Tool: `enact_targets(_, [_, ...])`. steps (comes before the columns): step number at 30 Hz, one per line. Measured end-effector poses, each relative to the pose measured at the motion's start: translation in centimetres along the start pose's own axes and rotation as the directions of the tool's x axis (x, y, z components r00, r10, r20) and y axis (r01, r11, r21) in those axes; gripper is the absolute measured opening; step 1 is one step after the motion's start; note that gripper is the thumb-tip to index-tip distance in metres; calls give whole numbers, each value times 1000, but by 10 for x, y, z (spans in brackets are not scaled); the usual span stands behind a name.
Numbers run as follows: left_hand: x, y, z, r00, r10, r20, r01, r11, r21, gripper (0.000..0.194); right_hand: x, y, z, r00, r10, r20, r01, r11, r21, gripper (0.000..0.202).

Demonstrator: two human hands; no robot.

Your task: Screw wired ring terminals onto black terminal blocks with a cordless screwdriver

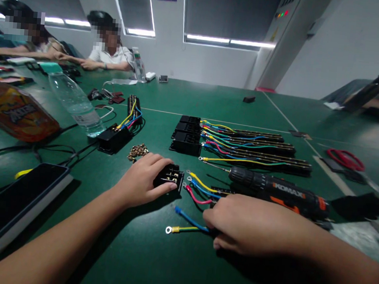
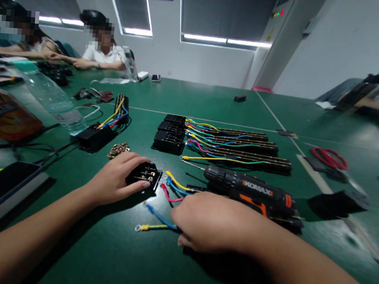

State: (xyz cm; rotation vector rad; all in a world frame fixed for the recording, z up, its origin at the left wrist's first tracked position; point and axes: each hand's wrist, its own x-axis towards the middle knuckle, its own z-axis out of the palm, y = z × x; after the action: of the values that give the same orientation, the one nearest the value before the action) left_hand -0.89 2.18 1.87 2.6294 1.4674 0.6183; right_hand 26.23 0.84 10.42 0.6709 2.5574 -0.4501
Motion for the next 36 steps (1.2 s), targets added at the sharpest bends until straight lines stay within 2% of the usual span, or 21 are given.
enact_targets(11, [1,5,3,998,65,4,-65,997,-32,49,8,-4,4,996,-42,-73,38,998,-50,15])
enact_targets(19, [2,8,4,998,60,-2,-60,997,-39,49,14,-12,7,961,11,-275,-50,990,-133,26])
enact_targets(22, [2,8,4,998,63,-7,-63,997,-37,49,14,-14,11,942,-53,-332,-24,974,-223,29])
enact_targets(24, [2,8,4,998,65,-7,-65,997,-34,48,14,-15,13,940,-82,-331,-7,966,-259,32])
enact_targets(28, [2,8,5,998,65,-9,-65,997,-29,48,13,-14,16,958,-55,-281,-11,974,-227,35])
enact_targets(36, [3,9,4,998,59,9,-59,998,-28,49,7,-6,7,951,-118,-287,73,984,-161,28])
